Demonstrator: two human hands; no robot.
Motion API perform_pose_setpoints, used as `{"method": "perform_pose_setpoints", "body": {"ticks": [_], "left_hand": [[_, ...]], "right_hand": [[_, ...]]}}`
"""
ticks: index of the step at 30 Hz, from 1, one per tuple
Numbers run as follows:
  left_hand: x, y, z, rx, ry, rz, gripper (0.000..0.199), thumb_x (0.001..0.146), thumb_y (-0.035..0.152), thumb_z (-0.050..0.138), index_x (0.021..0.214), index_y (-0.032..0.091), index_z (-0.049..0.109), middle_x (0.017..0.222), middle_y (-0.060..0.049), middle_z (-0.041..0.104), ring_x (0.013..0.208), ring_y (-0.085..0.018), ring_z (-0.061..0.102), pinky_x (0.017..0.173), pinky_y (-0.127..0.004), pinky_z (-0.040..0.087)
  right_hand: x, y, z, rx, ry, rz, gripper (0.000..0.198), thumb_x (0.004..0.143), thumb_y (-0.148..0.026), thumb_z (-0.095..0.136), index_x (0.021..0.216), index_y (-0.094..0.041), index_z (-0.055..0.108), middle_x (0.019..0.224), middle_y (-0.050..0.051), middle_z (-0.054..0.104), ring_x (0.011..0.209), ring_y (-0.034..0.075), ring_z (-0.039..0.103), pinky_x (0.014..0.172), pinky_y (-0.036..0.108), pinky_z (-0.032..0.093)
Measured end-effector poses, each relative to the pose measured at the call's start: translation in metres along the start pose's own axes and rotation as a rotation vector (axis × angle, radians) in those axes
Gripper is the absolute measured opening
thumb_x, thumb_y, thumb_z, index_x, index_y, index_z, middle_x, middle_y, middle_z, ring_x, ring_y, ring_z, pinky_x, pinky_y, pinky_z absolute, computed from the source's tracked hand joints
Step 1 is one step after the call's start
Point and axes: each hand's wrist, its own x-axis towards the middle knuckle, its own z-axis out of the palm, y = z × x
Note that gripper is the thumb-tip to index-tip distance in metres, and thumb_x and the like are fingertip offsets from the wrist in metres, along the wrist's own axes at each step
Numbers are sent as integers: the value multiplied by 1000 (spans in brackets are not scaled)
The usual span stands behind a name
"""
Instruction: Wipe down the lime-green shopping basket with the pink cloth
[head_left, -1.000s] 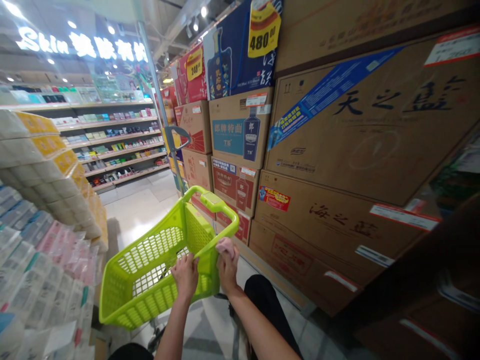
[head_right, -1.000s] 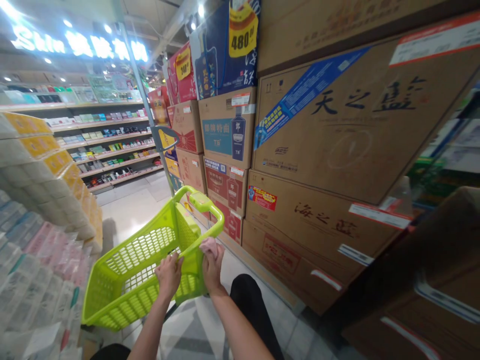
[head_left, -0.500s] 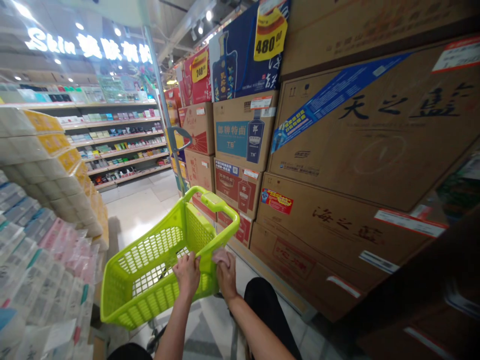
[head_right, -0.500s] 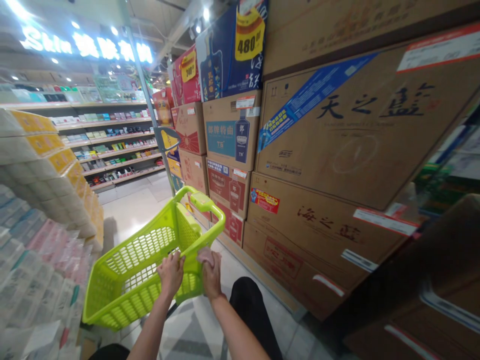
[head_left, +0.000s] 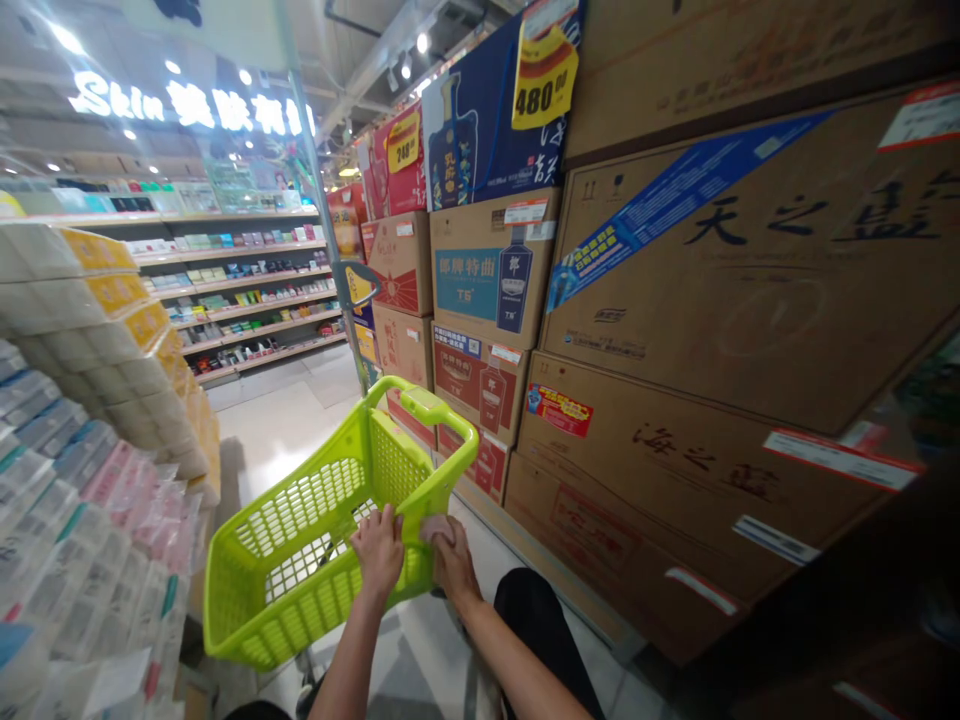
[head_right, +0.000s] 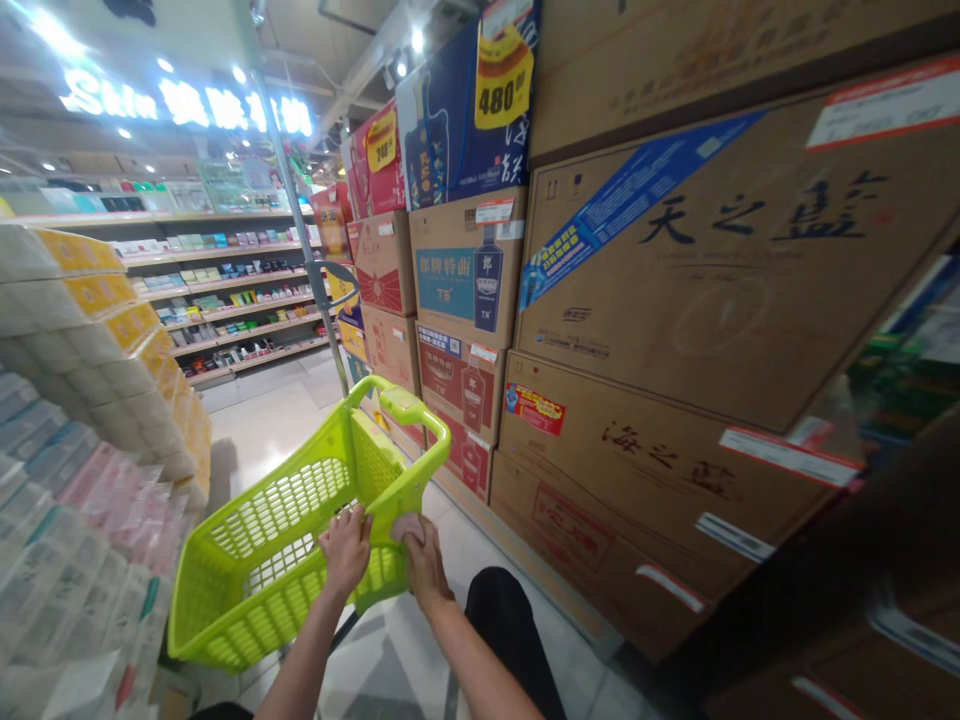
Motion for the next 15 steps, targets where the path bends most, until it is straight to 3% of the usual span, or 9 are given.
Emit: {"method": "perform_pose_setpoints", "body": {"ticks": [2, 4, 7, 9, 12, 15], "left_hand": [[0, -3, 2, -6, -10, 36, 30, 97, 32, 34, 113, 23, 57, 111, -8, 60, 106, -25, 50, 85, -38, 31], [-1, -4, 2, -9, -21, 67, 31, 95, 29, 36, 119, 21, 55, 114, -10, 58, 108, -26, 49, 86, -39, 31], [-5, -2, 1, -40, -26, 98, 37, 93, 26, 39, 127, 20, 50, 118, -11, 57, 110, -27, 48, 89, -41, 31], [-10, -1, 3, -86, -9, 130, 42, 91, 23, 40, 133, 20, 46, 121, -11, 56, 112, -26, 47, 93, -41, 31], [-21, -9, 7, -115, 35, 167, 47, 90, 19, 40, 136, 17, 42, 124, -12, 55, 117, -25, 47, 98, -40, 31], [-35, -33, 6, -36, 67, 112, 43, 89, 23, 45, 132, 21, 48, 121, -10, 58, 113, -25, 49, 96, -40, 31]], "right_hand": [[11, -3, -13, -34, -23, -26, 24, 92, -18, 46, 94, -24, 70, 109, 7, 57, 99, 19, 57, 85, 33, 52], [37, -11, -23, -100, 19, -12, 32, 92, -16, 44, 114, -24, 66, 120, 11, 51, 113, 22, 52, 97, 41, 47], [74, -30, -21, -248, 58, -1, 42, 91, -11, 42, 125, -26, 61, 129, 12, 44, 122, 26, 43, 104, 50, 40], [76, -45, -8, -343, -17, -48, 47, 89, -6, 39, 124, -25, 63, 129, 12, 45, 119, 27, 42, 100, 48, 44], [53, -58, 9, -376, -195, -225, 50, 86, -5, 43, 127, -25, 61, 128, 11, 48, 113, 27, 43, 93, 40, 49], [51, -50, 0, -353, -278, -295, 53, 85, -5, 45, 129, -30, 60, 125, 9, 51, 113, 26, 44, 93, 40, 49]]}}
